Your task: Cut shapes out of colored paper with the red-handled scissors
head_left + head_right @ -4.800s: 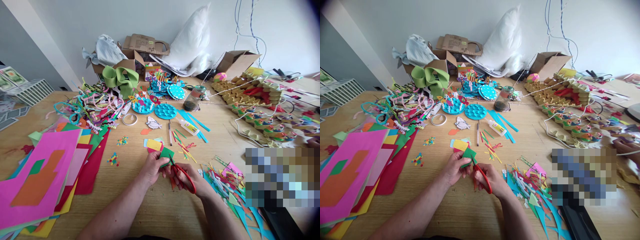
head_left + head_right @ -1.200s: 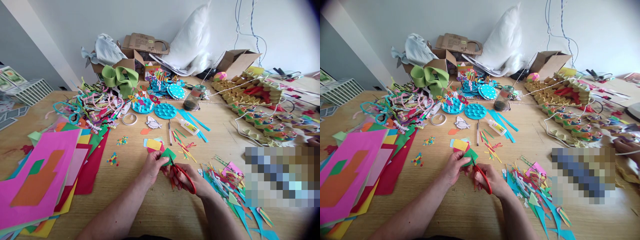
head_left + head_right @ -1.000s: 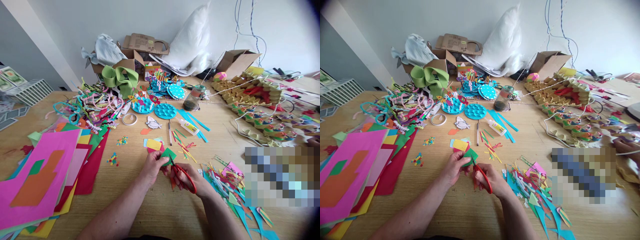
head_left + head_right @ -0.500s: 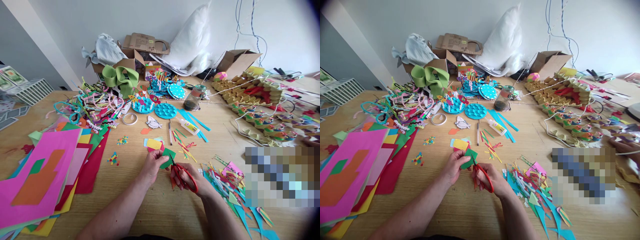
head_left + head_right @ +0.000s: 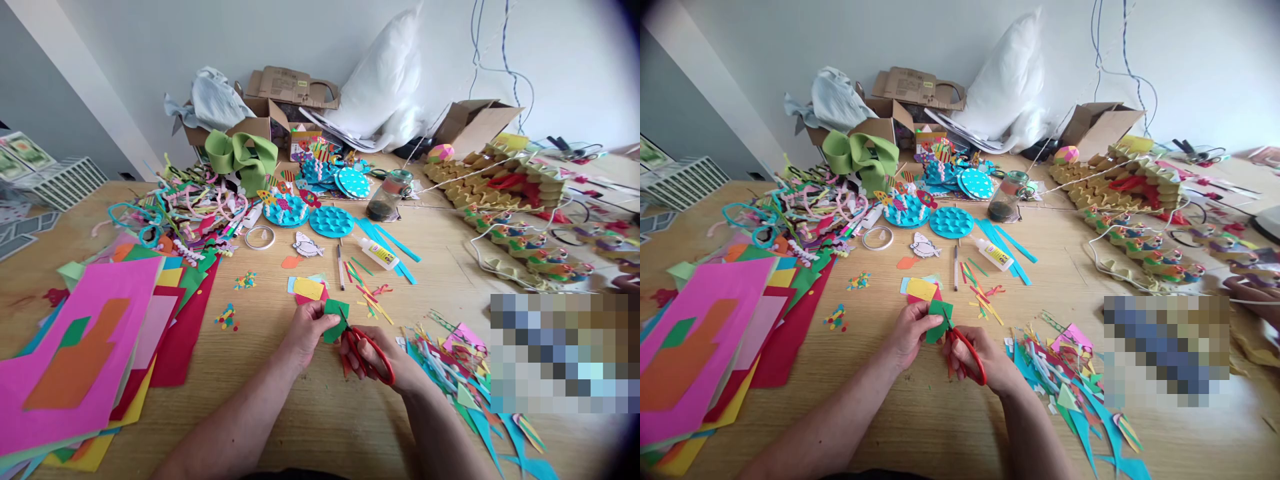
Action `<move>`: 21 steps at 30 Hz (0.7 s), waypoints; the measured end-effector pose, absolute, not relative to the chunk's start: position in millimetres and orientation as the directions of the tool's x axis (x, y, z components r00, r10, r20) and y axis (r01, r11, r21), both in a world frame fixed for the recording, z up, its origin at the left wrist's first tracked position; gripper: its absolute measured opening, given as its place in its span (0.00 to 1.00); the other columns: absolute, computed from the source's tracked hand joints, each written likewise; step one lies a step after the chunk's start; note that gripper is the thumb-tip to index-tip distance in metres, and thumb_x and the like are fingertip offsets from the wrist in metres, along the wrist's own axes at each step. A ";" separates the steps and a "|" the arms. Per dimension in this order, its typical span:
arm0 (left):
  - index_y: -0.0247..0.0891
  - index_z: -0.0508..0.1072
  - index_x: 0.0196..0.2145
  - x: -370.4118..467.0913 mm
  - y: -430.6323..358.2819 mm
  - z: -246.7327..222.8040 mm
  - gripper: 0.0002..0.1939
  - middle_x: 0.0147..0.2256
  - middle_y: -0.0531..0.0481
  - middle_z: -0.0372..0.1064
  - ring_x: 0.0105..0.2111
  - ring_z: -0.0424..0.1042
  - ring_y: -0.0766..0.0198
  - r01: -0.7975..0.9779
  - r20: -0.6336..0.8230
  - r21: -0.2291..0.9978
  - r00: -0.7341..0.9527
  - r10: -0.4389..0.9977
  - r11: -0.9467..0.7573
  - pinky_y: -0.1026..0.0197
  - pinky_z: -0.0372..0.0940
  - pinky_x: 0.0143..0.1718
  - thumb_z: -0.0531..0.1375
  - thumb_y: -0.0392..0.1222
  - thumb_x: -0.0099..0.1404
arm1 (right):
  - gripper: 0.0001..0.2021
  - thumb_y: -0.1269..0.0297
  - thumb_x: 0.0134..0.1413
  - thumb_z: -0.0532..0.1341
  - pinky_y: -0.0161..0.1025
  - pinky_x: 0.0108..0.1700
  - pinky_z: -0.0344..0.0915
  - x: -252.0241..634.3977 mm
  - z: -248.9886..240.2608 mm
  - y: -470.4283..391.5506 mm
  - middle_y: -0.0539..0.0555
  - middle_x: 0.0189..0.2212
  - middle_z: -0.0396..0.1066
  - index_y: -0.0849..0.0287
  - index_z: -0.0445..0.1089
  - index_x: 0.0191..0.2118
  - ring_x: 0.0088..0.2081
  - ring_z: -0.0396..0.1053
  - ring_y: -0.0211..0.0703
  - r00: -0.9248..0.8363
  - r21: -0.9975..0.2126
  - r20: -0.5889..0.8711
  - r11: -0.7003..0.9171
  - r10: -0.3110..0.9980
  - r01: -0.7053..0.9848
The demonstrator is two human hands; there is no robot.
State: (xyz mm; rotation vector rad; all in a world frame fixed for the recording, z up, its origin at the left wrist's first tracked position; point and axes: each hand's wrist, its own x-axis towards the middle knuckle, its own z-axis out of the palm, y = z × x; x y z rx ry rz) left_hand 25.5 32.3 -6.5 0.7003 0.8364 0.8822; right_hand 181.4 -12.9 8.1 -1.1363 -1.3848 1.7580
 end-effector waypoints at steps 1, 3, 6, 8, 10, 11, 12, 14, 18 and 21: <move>0.31 0.73 0.25 25.4 32.3 -6.4 0.09 0.20 0.52 0.66 0.19 0.61 0.71 -0.372 -0.327 0.805 0.373 0.868 0.463 0.67 0.55 0.21 0.65 0.40 0.46 | 0.29 0.37 0.49 0.56 0.28 0.17 0.51 181.6 7.8 -13.1 0.50 0.19 0.64 0.65 0.65 0.31 0.16 0.59 0.30 -0.437 -0.965 -0.252 -0.260 0.864 0.042; 0.31 0.73 0.25 25.4 32.4 -6.1 0.09 0.20 0.52 0.66 0.19 0.61 0.71 -0.371 -0.328 0.804 0.375 0.867 0.465 0.67 0.55 0.21 0.65 0.40 0.46 | 0.29 0.37 0.49 0.55 0.28 0.17 0.50 182.1 6.8 -13.5 0.50 0.19 0.64 0.65 0.65 0.31 0.16 0.59 0.31 -0.435 -0.963 -0.258 -0.264 0.862 0.048; 0.31 0.72 0.24 25.3 32.5 -5.4 0.09 0.20 0.52 0.66 0.19 0.61 0.71 -0.374 -0.328 0.800 0.380 0.865 0.469 0.67 0.54 0.21 0.65 0.40 0.46 | 0.29 0.37 0.49 0.55 0.28 0.17 0.51 183.0 5.6 -13.9 0.50 0.19 0.64 0.65 0.65 0.31 0.17 0.59 0.31 -0.441 -0.964 -0.256 -0.260 0.860 0.052; 0.31 0.72 0.24 25.2 32.5 -5.1 0.09 0.19 0.52 0.66 0.19 0.61 0.71 -0.376 -0.327 0.799 0.384 0.864 0.469 0.67 0.54 0.21 0.65 0.40 0.46 | 0.29 0.36 0.49 0.55 0.28 0.18 0.51 183.6 5.6 -14.0 0.51 0.19 0.64 0.65 0.65 0.31 0.17 0.59 0.31 -0.449 -0.965 -0.256 -0.255 0.856 0.062; 0.31 0.72 0.24 25.0 32.5 -5.2 0.08 0.19 0.52 0.66 0.19 0.61 0.71 -0.374 -0.324 0.800 0.388 0.862 0.469 0.67 0.55 0.21 0.65 0.39 0.46 | 0.30 0.36 0.49 0.55 0.29 0.18 0.52 183.8 6.4 -14.0 0.51 0.19 0.64 0.65 0.65 0.31 0.17 0.59 0.31 -0.454 -0.965 -0.257 -0.252 0.853 0.074; 0.32 0.72 0.24 24.9 32.5 -5.3 0.08 0.19 0.52 0.66 0.19 0.61 0.71 -0.372 -0.324 0.800 0.391 0.861 0.471 0.67 0.55 0.21 0.65 0.40 0.47 | 0.30 0.36 0.48 0.55 0.29 0.19 0.52 183.8 7.1 -13.9 0.51 0.19 0.64 0.65 0.65 0.31 0.17 0.59 0.31 -0.454 -0.965 -0.258 -0.250 0.853 0.079; 0.32 0.72 0.24 24.9 32.5 -5.4 0.08 0.19 0.53 0.66 0.19 0.61 0.71 -0.371 -0.325 0.800 0.393 0.860 0.472 0.67 0.54 0.21 0.65 0.40 0.47 | 0.30 0.36 0.48 0.55 0.29 0.19 0.53 183.7 8.0 -13.7 0.50 0.19 0.64 0.65 0.65 0.31 0.17 0.59 0.32 -0.453 -0.965 -0.259 -0.248 0.853 0.084; 0.32 0.72 0.24 24.9 32.5 -5.6 0.08 0.19 0.53 0.66 0.18 0.61 0.71 -0.372 -0.327 0.798 0.393 0.859 0.474 0.67 0.54 0.21 0.65 0.40 0.47 | 0.29 0.36 0.49 0.55 0.29 0.19 0.53 183.1 9.6 -13.4 0.50 0.19 0.63 0.65 0.64 0.30 0.17 0.59 0.31 -0.445 -0.965 -0.261 -0.248 0.857 0.089; 0.31 0.73 0.24 25.1 32.4 -5.0 0.09 0.19 0.52 0.66 0.19 0.61 0.71 -0.377 -0.336 0.794 0.382 0.861 0.477 0.67 0.54 0.21 0.65 0.40 0.46 | 0.29 0.35 0.48 0.55 0.29 0.18 0.51 182.0 10.8 -13.0 0.49 0.18 0.63 0.64 0.64 0.29 0.16 0.58 0.31 -0.432 -0.965 -0.260 -0.247 0.863 0.088; 0.31 0.73 0.25 25.3 32.3 -4.2 0.10 0.20 0.52 0.66 0.19 0.60 0.71 -0.371 -0.342 0.795 0.380 0.859 0.480 0.67 0.54 0.21 0.65 0.41 0.46 | 0.30 0.35 0.48 0.55 0.29 0.17 0.50 182.1 9.7 -13.3 0.49 0.17 0.63 0.64 0.65 0.29 0.15 0.57 0.30 -0.426 -0.965 -0.260 -0.248 0.867 0.084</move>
